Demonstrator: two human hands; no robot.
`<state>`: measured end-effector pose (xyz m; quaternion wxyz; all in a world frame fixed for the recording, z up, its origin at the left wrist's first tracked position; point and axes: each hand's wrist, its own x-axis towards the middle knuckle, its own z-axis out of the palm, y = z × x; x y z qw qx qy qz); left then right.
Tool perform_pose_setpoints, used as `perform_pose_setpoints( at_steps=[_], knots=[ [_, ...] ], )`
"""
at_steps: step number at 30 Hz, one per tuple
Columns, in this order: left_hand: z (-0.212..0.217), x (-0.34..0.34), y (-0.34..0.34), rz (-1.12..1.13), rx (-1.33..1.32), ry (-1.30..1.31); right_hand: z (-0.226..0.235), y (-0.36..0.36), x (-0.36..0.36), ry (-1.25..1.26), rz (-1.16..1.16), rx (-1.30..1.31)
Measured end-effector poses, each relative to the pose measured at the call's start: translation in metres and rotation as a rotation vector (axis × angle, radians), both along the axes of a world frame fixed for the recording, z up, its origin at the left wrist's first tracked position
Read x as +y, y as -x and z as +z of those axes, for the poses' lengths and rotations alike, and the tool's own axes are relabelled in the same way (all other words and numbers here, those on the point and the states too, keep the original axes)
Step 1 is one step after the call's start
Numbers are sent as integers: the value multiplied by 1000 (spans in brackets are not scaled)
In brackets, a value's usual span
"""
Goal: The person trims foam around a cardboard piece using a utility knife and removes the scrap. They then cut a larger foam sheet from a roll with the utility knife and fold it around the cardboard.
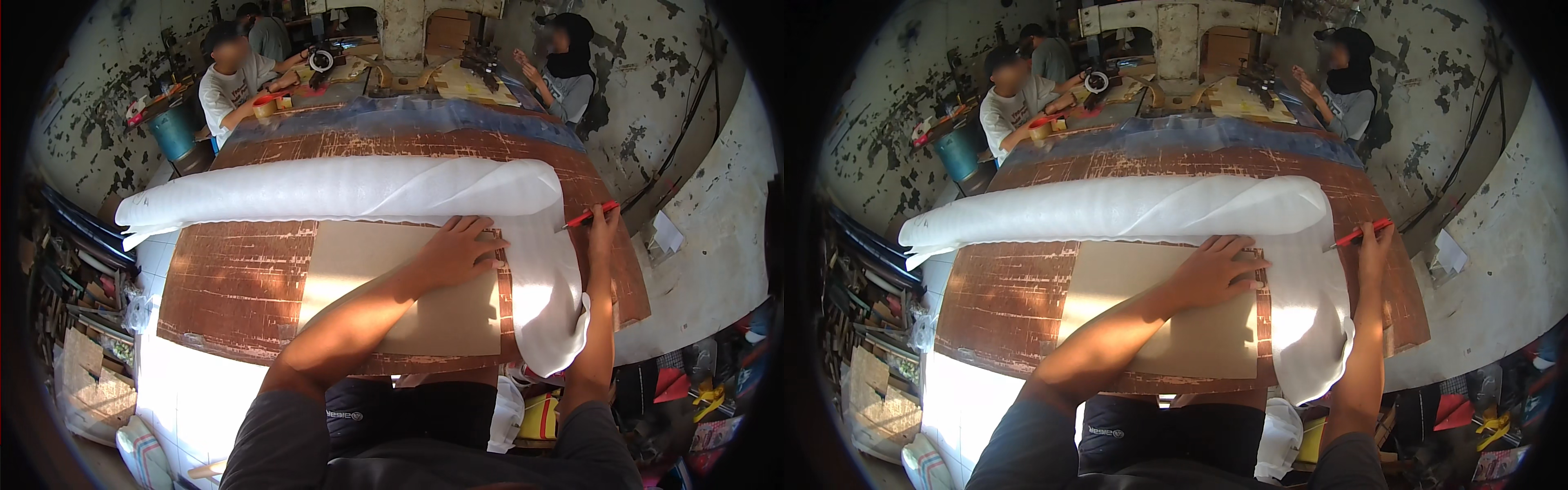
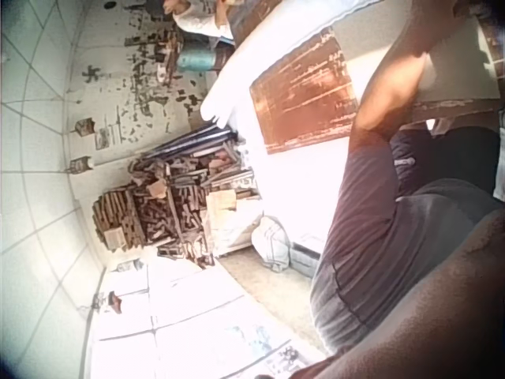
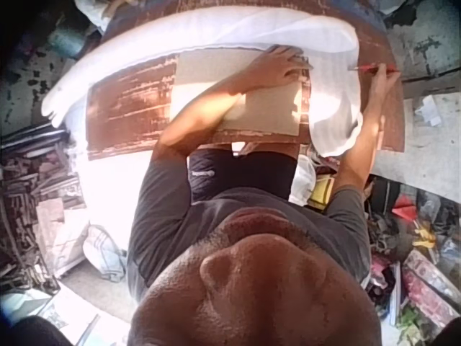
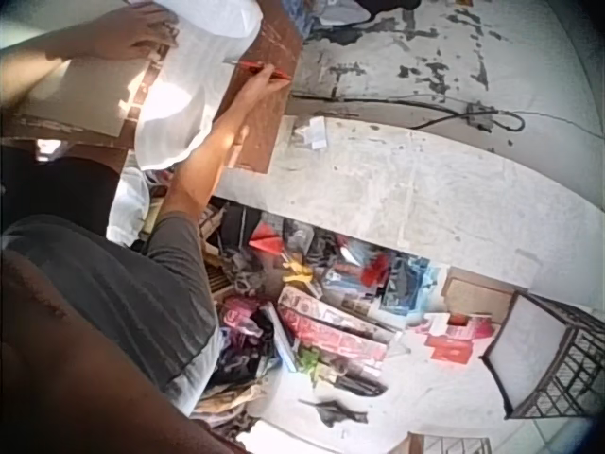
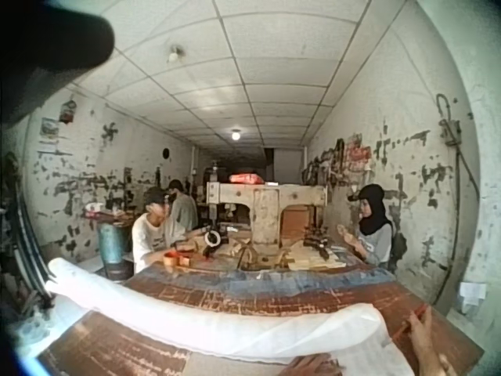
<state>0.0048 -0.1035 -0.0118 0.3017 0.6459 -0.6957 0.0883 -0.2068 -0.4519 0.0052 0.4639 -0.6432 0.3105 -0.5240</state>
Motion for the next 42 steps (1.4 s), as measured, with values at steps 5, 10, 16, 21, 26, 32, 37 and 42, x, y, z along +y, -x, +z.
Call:
perform_pose_setpoints(
  at_steps=[5,10,16,21,26,32,37,42],
  knots=[
    [0,1,0,3,1,-3,2,-3,3,-9,-20,8],
    [1,0,1,27,-6,-9,-1,-7,0,52,8,-32],
    [4,1,1,21,9,-25,-9,-7,-9,89,49,-79],
    [8,1,2,22,5,-37,-14,-6,-16,101,-5,-35],
    [11,2,3,30,2,-61,-16,-6,-18,110,-57,-24],
    [14,1,1,13,-8,-106,-19,-4,-20,92,-91,15],
    [14,0,1,16,-18,-101,-22,-1,-31,120,-126,18],
    [13,0,1,17,-20,-94,-21,-3,-31,70,-153,23]
  ],
)
